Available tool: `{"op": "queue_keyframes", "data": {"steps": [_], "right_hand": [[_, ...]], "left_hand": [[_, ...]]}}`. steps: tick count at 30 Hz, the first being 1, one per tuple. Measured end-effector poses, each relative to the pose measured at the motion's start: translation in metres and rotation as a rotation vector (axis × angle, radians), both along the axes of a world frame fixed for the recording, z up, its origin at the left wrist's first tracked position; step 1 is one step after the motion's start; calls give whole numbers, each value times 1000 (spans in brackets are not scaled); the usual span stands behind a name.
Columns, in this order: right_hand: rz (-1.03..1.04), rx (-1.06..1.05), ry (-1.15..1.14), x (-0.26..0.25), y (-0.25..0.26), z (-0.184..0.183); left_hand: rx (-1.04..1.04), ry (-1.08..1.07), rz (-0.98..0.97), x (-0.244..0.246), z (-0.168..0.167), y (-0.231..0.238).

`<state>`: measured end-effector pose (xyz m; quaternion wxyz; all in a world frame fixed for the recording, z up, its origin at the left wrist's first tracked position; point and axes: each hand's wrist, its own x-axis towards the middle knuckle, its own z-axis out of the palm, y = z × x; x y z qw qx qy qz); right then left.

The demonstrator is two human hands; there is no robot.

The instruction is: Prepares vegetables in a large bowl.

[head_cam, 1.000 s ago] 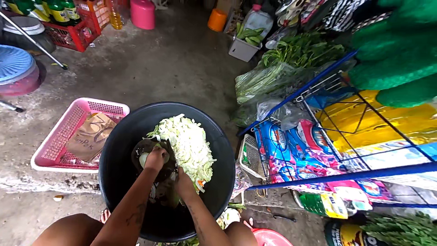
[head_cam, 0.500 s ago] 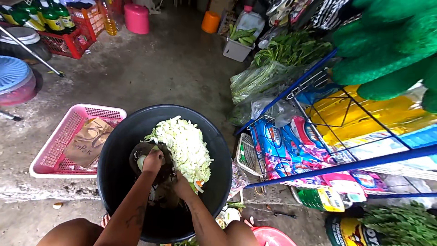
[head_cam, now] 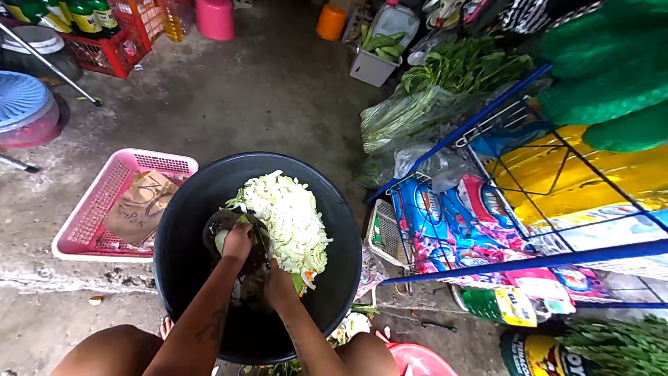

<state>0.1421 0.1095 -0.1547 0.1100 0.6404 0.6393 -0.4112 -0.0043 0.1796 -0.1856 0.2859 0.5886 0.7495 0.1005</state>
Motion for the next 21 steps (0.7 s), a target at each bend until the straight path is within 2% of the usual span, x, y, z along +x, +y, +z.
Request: {"op": "queue_keyframes", "data": {"steps": [5, 10, 13, 16, 21], "right_hand": [[-34, -13, 39, -6, 3, -16], [-36, -10, 64, -2, 6, -15], [-35, 19, 93, 1, 8, -18], [-10, 32, 70, 2, 10, -16], [113, 51, 3, -8, 14, -9]], "left_hand": [[-16, -37, 18, -2, 0, 2], [-147, -60, 234, -9, 23, 24], [-258, -29, 193, -24, 28, 45], [-338, -82, 136, -36, 19, 63], [-308, -153, 159, -60, 8, 63]]}}
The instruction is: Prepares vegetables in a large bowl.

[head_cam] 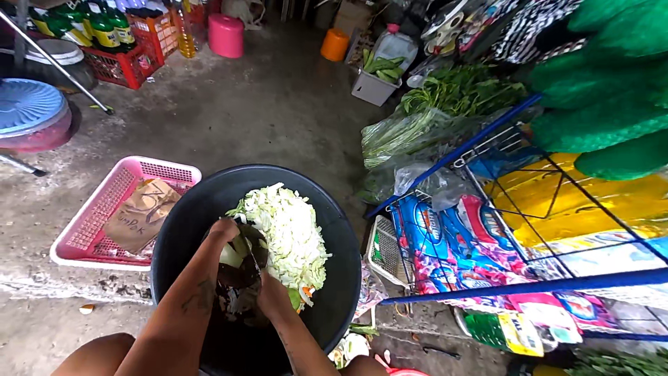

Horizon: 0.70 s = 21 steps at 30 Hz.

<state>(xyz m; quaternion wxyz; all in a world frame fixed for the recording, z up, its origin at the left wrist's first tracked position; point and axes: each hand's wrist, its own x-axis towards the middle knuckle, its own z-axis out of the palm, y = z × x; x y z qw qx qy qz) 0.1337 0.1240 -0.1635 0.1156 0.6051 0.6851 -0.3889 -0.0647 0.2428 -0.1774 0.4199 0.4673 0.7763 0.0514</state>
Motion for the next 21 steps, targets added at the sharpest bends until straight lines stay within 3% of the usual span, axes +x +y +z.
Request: {"op": "queue_keyframes", "data": {"steps": [4, 9, 16, 21], "right_hand": [[28, 3, -63, -16, 9, 1], [11, -3, -89, -21, 13, -3], [-15, -61, -55, -9, -6, 10], [-69, -86, 53, 16, -9, -4]], "left_hand": [[142, 1, 62, -14, 8, -20], [397, 86, -172, -6, -11, -36], [409, 76, -127, -5, -16, -46], [410, 49, -116, -5, -16, -47]]}}
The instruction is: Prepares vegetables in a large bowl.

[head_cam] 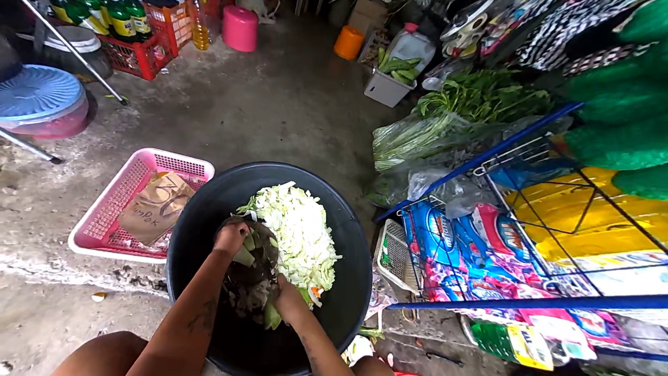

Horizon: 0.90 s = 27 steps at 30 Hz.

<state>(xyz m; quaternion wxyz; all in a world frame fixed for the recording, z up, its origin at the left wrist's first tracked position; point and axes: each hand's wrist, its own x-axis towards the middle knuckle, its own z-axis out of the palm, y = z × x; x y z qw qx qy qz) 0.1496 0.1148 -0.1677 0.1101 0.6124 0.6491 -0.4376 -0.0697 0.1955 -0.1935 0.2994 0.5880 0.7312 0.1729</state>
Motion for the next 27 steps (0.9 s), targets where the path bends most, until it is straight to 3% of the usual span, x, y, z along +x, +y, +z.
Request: {"op": "queue_keyframes", "data": {"steps": [4, 14, 22, 27], "right_hand": [[-100, 70, -3, -4, 9, 0], [23, 63, -85, -39, 5, 21], [-24, 49, 13, -45, 16, -11], [-31, 34, 147, -29, 24, -24]], "left_hand": [[36, -7, 1, -1, -3, -1], [-12, 11, 22, 0, -1, -2], [-11, -8, 78, 2, 0, -5], [-277, 28, 123, 7, 23, -32]]}}
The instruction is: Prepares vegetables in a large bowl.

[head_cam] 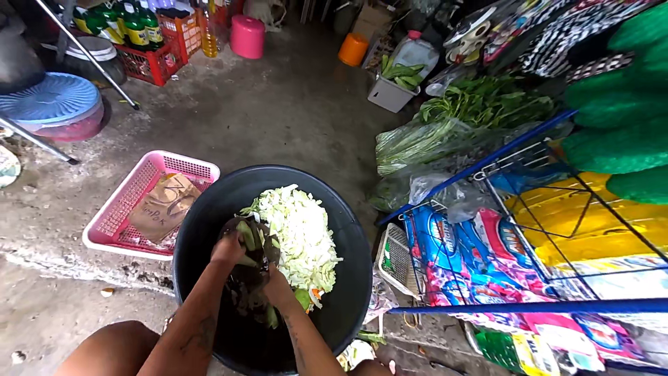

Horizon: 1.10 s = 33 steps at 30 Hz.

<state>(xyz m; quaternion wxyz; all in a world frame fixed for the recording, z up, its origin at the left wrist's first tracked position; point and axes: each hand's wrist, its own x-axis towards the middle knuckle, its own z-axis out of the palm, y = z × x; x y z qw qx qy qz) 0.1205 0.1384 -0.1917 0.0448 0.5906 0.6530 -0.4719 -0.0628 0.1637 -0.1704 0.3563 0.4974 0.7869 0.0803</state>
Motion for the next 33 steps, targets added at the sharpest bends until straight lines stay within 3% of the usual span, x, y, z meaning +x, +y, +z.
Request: {"op": "queue_keyframes", "data": {"steps": [3, 7, 11, 21, 28, 33], "right_hand": [[12, 27, -40, 2, 1, 4], [94, 55, -300, -14, -6, 30], [97, 47, -368, -20, -6, 29], [79, 86, -336, -3, -2, 24], [135, 105, -495, -19, -12, 13], [108, 96, -280, 5, -3, 18]], "left_hand": [[-182, 58, -74, 2, 16, -6], [126, -26, -50, 1, 5, 10], [212, -57, -22, 7, -19, 19], [269, -73, 97, 8, -27, 19], [284, -147, 178, 11, -32, 20], [303, -139, 99, 9, -32, 23]]}}
